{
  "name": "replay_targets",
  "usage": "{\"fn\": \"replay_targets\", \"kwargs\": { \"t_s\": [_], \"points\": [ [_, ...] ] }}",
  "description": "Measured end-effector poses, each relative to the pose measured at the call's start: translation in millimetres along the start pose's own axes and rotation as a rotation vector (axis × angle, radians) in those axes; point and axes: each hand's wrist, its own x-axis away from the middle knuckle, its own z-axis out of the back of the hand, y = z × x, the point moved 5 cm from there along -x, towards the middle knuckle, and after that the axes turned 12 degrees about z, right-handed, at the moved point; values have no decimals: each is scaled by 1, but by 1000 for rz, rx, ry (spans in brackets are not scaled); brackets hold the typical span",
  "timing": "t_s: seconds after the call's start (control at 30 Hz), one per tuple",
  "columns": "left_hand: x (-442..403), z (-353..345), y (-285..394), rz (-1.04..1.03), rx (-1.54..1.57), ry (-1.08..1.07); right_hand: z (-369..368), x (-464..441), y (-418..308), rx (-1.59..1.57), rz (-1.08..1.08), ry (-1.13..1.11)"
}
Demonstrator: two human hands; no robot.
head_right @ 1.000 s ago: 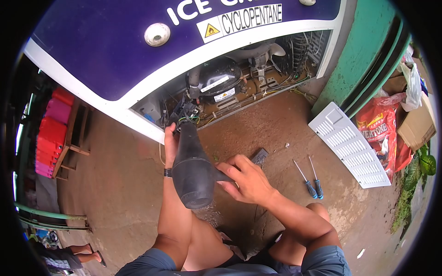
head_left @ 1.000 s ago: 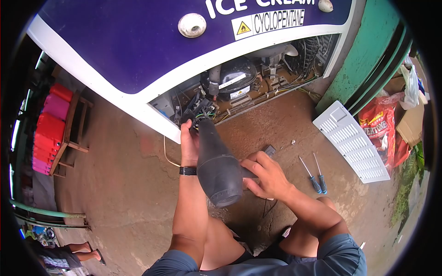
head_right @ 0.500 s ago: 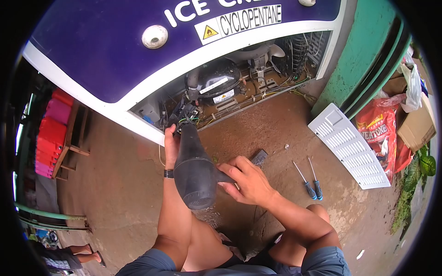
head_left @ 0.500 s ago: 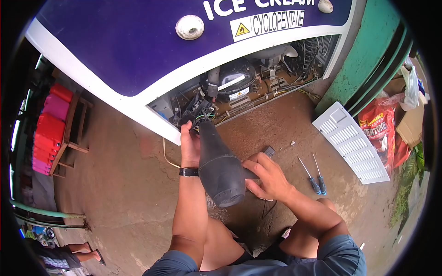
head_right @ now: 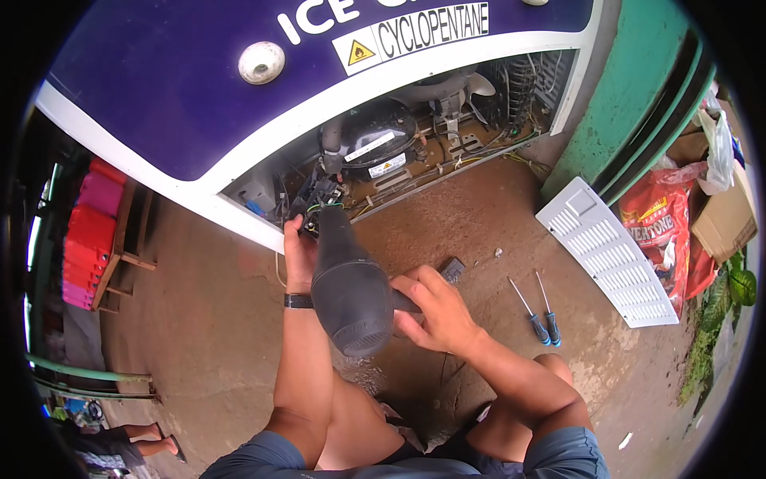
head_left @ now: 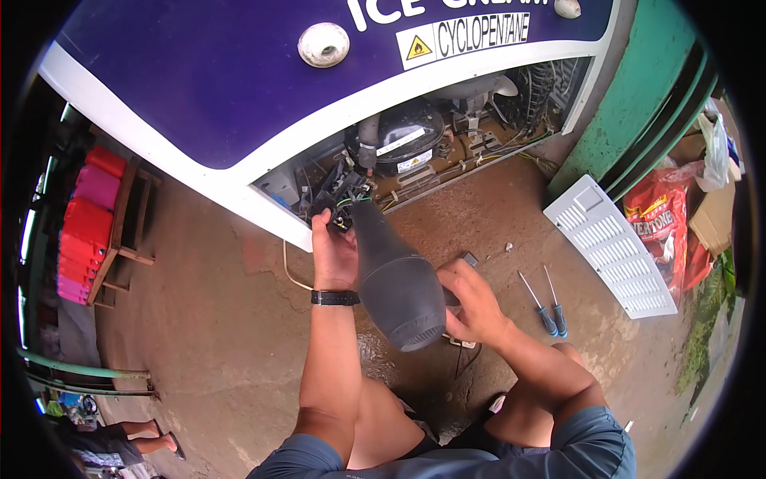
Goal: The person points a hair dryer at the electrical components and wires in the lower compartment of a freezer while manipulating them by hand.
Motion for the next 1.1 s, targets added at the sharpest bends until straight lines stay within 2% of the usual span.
{"fn": "replay_targets", "kwargs": {
  "t_s": [0.13, 0.2, 0.43, 0.53, 1.1],
  "points": [
    [-13, 18, -3, 5, 35, 0, 2, 5, 9, -4, -17, 24],
    [-13, 22, -7, 88, 62, -2, 3, 6, 12, 6, -12, 27],
    [-12, 20, -6, 82, 65, 10, 6, 5, 15, 7, -13, 55],
    [-11, 18, -3, 17, -3, 22, 9, 1, 13, 17, -9, 80],
    [-12, 23, -5, 74, 24, -5, 9, 0, 18, -28, -73, 114]
  ]
}}
